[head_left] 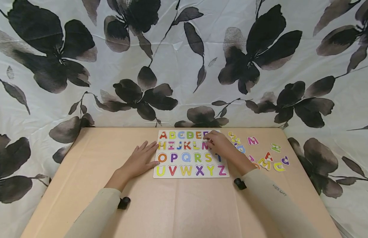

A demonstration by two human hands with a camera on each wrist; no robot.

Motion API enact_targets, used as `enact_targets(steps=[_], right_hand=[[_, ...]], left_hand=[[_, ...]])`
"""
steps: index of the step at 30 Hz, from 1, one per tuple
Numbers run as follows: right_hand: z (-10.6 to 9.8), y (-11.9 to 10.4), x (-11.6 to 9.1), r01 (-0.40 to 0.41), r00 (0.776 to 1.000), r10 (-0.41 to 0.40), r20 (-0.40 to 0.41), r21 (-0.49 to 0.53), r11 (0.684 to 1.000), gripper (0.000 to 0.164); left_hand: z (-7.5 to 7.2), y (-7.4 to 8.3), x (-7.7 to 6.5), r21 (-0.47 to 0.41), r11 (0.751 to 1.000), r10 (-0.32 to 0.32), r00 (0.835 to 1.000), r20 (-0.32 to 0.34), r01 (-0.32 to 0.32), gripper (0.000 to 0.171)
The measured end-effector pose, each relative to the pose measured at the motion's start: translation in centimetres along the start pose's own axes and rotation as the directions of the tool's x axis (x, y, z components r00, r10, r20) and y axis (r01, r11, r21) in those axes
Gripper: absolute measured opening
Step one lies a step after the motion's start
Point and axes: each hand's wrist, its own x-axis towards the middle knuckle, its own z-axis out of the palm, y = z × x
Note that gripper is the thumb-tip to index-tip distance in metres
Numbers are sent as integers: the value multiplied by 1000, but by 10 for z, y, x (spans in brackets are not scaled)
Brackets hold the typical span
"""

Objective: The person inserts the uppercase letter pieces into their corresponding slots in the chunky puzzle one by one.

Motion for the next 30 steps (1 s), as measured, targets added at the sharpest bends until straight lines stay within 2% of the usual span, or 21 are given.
enact_targets(steps=[4, 9, 16, 19, 24, 30], right_hand=[[-15, 25, -15, -32, 999, 34, -41, 49, 998, 25], [-36, 54, -36, -144, 987, 148, -66, 66, 987, 27], [-56, 99, -60, -289, 949, 298, -104, 96, 953, 31], [-63, 114, -66, -329, 934, 339, -110, 103, 939, 32], [-69, 134, -68, -354, 927, 359, -108, 67, 933, 34], [-64, 147, -69, -362, 926, 361, -107, 11, 932, 31]], left_hand=[[1, 0, 0, 2, 1000, -2, 1000, 3, 2, 81], [2, -1, -1, 1, 1000, -1, 1000, 0, 1, 81], [1, -1, -1, -1, 1000, -3, 1000, -3, 3, 81], [1, -2, 0, -1, 1000, 5, 1000, -3, -5, 81], [0, -2, 0, 8, 1000, 10, 1000, -4, -10, 82], [-1, -1, -1, -4, 1000, 5, 1000, -7, -5, 81]])
